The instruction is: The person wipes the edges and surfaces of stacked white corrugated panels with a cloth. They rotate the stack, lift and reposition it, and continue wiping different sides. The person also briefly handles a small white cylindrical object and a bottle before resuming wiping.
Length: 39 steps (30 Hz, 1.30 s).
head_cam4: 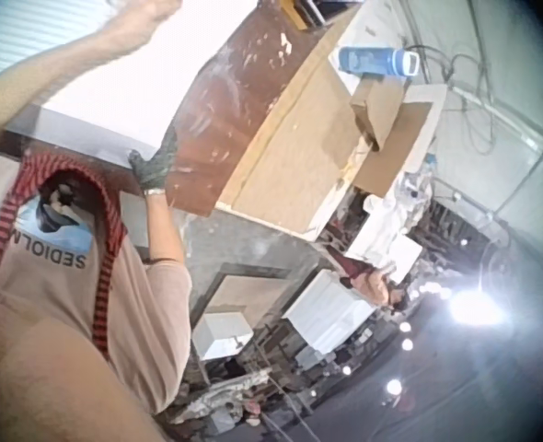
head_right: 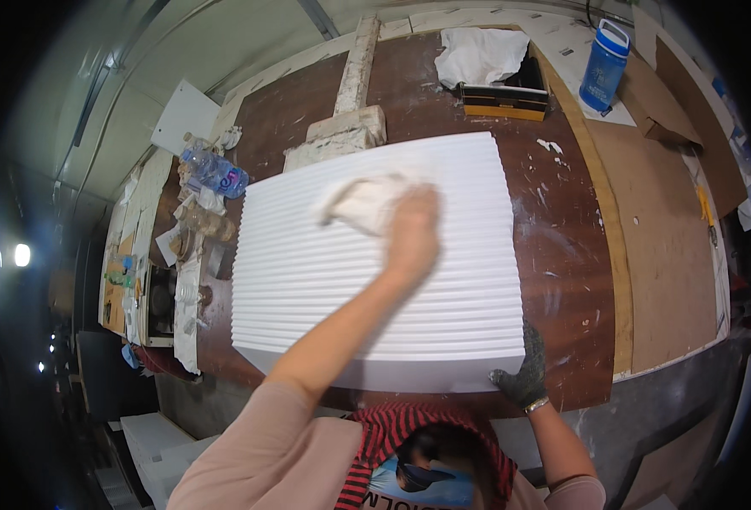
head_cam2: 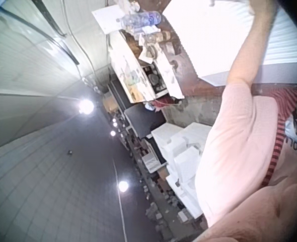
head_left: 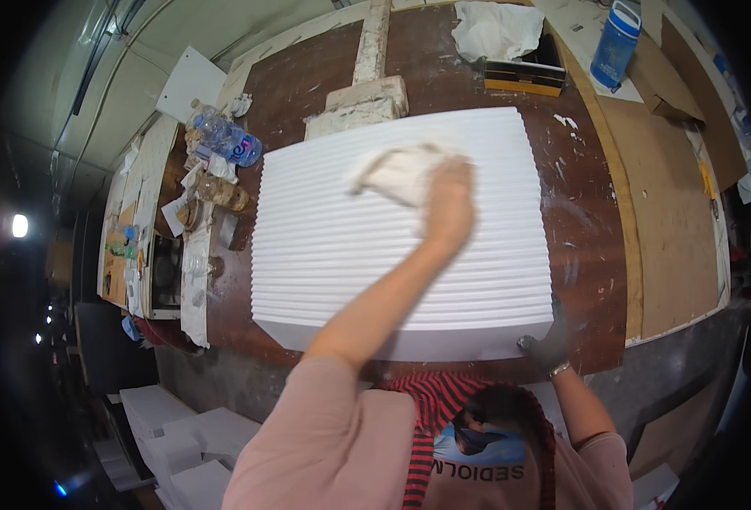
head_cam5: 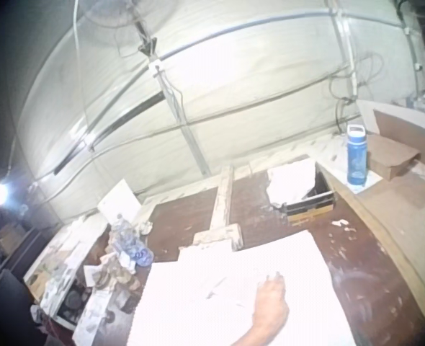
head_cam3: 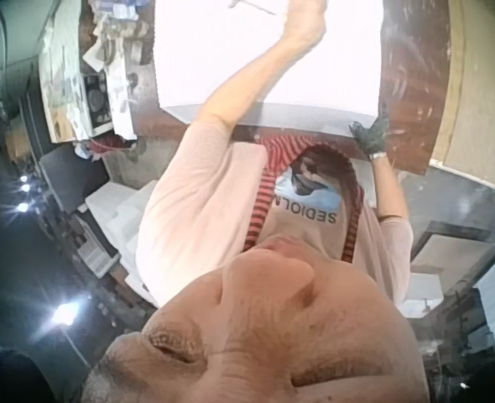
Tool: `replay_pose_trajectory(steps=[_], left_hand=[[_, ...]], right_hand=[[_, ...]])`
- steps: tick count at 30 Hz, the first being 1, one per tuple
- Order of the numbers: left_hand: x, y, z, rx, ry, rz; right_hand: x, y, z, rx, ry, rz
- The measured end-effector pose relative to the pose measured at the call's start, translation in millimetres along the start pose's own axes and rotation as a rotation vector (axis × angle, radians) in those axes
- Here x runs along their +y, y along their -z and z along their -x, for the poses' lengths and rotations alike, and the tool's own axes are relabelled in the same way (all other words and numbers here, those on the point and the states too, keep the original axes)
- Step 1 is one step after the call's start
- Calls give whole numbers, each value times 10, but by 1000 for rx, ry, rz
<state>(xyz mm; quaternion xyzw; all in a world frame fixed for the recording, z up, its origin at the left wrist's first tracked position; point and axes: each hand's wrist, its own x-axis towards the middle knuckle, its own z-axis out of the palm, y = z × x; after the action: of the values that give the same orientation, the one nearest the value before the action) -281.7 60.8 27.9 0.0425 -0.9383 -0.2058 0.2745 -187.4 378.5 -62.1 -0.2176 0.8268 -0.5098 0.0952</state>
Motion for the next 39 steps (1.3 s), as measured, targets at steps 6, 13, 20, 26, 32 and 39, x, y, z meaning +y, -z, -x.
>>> replay_pose_trajectory(steps=[6, 13, 20, 26, 32, 39], left_hand=[[947, -359, -1079, -5, -168, 668], [-802, -104, -1133, -213, -338, -53], [-3240, 2005, -44, -52, 205, -500], [-2465, 1341, -369, -79, 221, -351], [32, -884, -1152, -71, -193, 88], [1087, -569, -1702, -264, -224, 875]], right_hand=[[79, -21, 66, 39, -9, 52], [81, 10, 131, -7, -82, 171], [-55, 43, -5, -119, -85, 155], [-58, 59, -93, 29, 283, 261], [-7, 98, -64, 7, 304, 268], [131, 13, 53, -3, 194, 252]])
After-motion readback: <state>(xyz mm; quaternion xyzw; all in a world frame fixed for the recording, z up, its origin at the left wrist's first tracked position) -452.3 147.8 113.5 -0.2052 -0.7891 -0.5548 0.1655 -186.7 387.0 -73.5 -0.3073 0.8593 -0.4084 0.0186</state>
